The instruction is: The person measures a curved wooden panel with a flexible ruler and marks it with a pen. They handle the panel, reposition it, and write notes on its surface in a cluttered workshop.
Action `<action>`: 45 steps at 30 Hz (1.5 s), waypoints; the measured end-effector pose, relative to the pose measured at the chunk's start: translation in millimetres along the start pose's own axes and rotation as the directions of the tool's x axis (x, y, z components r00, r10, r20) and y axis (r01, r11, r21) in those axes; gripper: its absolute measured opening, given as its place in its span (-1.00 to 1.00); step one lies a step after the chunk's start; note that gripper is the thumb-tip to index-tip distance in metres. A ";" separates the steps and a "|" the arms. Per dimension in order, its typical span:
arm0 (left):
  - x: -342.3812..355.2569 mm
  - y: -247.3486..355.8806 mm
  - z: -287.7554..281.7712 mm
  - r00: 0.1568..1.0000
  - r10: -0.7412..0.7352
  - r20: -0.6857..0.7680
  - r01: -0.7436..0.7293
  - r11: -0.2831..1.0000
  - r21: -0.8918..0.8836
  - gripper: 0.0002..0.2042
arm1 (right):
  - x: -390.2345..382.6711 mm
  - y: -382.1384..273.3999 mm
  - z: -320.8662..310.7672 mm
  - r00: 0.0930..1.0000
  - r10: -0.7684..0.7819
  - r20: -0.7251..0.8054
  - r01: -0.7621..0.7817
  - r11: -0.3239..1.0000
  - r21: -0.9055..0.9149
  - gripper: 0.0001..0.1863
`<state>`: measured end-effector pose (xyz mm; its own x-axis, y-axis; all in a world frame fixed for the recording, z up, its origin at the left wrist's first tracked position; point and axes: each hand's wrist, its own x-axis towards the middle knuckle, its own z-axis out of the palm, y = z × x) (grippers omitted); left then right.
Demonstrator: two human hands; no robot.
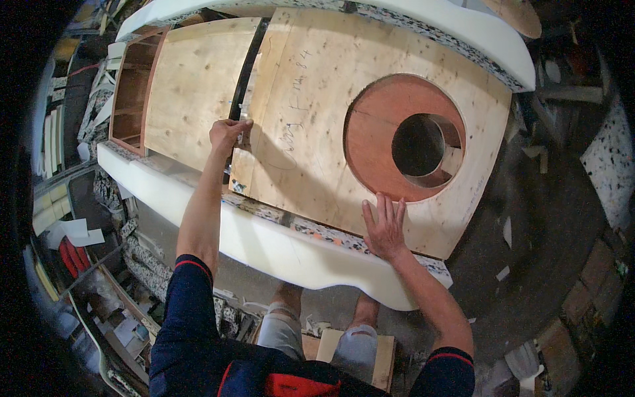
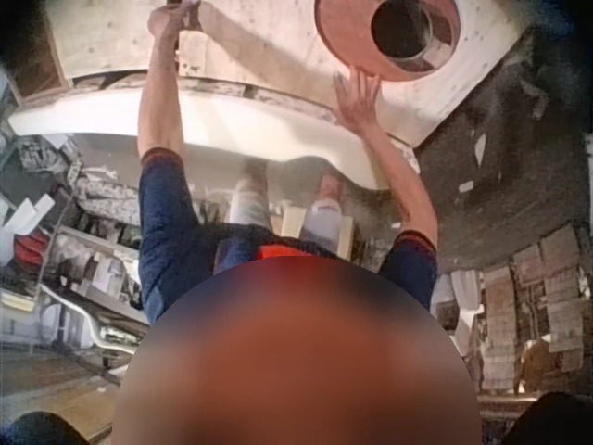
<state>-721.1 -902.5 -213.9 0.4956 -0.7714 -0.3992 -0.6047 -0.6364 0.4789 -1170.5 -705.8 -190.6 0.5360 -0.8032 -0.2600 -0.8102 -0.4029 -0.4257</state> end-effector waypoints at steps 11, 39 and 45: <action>-3.3 7.8 -5.0 0.999 -0.021 0.034 0.021 1.000 0.022 -0.50 | 4.9 -2.1 -1.2 1.000 -0.004 -0.012 0.004 1.000 -0.004 -0.11; -44.0 1.2 31.7 0.938 -0.091 -0.335 -0.019 0.950 -0.310 -0.59 | 26.5 -37.0 0.1 0.958 0.140 0.249 -0.064 0.955 -0.290 0.09; -36.3 2.2 24.1 0.956 -0.102 -0.276 0.019 0.957 -0.289 -0.62 | 29.2 -40.7 5.2 0.970 0.112 0.214 -0.047 0.957 -0.286 0.09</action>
<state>-755.5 -875.7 -217.2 0.7073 -0.6735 -0.2145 -0.3897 -0.6247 0.6767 -1120.6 -710.6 -185.3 0.4804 -0.7305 -0.4853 -0.8684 -0.4735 -0.1470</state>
